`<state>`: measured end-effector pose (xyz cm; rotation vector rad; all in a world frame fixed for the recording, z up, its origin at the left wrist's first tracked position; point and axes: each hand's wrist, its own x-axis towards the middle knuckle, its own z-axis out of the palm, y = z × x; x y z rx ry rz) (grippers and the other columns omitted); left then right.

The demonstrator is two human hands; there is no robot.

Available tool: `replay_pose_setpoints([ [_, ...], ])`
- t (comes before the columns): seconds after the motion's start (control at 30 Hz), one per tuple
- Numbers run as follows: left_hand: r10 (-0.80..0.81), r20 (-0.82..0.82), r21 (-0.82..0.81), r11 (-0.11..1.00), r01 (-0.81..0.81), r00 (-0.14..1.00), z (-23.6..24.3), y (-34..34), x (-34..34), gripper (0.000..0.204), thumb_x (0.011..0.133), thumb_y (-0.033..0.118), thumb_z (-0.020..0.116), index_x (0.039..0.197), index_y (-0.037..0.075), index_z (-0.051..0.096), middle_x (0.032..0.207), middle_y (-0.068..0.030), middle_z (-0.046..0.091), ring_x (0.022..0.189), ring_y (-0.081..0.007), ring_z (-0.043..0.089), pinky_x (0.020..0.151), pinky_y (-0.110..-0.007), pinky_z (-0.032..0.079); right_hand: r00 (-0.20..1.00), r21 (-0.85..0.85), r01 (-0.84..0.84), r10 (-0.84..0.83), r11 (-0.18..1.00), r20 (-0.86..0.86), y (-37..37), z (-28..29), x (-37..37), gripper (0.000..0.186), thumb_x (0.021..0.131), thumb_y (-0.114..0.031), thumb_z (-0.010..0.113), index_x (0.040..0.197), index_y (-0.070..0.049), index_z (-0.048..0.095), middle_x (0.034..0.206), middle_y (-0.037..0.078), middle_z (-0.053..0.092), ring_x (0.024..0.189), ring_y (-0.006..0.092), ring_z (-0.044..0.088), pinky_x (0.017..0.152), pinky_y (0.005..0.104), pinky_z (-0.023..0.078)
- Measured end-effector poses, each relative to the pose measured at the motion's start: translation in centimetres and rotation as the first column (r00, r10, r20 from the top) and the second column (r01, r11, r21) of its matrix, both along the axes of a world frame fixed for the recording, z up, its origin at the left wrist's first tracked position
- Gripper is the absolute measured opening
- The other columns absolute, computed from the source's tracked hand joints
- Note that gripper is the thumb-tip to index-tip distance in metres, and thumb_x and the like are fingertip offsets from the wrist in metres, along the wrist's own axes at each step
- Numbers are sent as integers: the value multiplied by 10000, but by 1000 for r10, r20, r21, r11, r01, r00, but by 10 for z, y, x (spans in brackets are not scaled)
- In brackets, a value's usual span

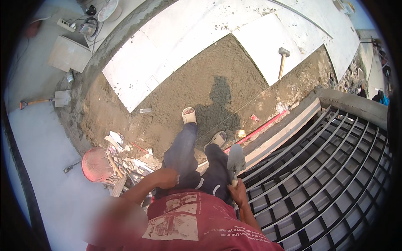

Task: The person places a large white tile onto a prepared bed of wet cement, using a rubber mallet to tap it into position and a pencil to mark alignment. They then use a trowel to spread and level the cement in the adjacent area.

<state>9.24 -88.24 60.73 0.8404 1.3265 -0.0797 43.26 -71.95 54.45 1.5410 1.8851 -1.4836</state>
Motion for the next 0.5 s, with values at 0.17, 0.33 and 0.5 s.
replay_pose_setpoints([
  [0.17, 26, -201, -54, 998, -37, 979, -51, 2, -14, 344, 868, 329, 626, 1013, 19, 654, 990, -206, 682, 950, -391, 650, 840, -481, 499, 997, 37, 21, -24, 999, 73, 44, -17, -65, 419, 834, -274, 714, 1063, 36, 547, 911, 281, 634, 860, 457, 626, 759, 447, 492],
  [0.33, 11, -526, 253, 957, 144, 851, -173, 6, -11, 343, 866, 366, 650, 974, 41, 650, 995, -142, 639, 987, -331, 611, 837, -450, 475, 992, 212, -79, 99, 974, -84, 119, -181, -93, 354, 858, -263, 706, 958, 20, 519, 701, 178, 591, 635, 253, 568, 619, 391, 471],
  [0.5, -58, -494, 421, 857, 298, 867, -281, 95, 8, 337, 865, 342, 656, 973, 24, 624, 1023, -141, 613, 1014, -320, 602, 829, -432, 477, 951, 282, -300, 310, 911, 8, 222, -301, -178, 396, 905, -245, 596, 1188, -1, 463, 923, 336, 616, 885, 513, 592, 757, 562, 457],
])
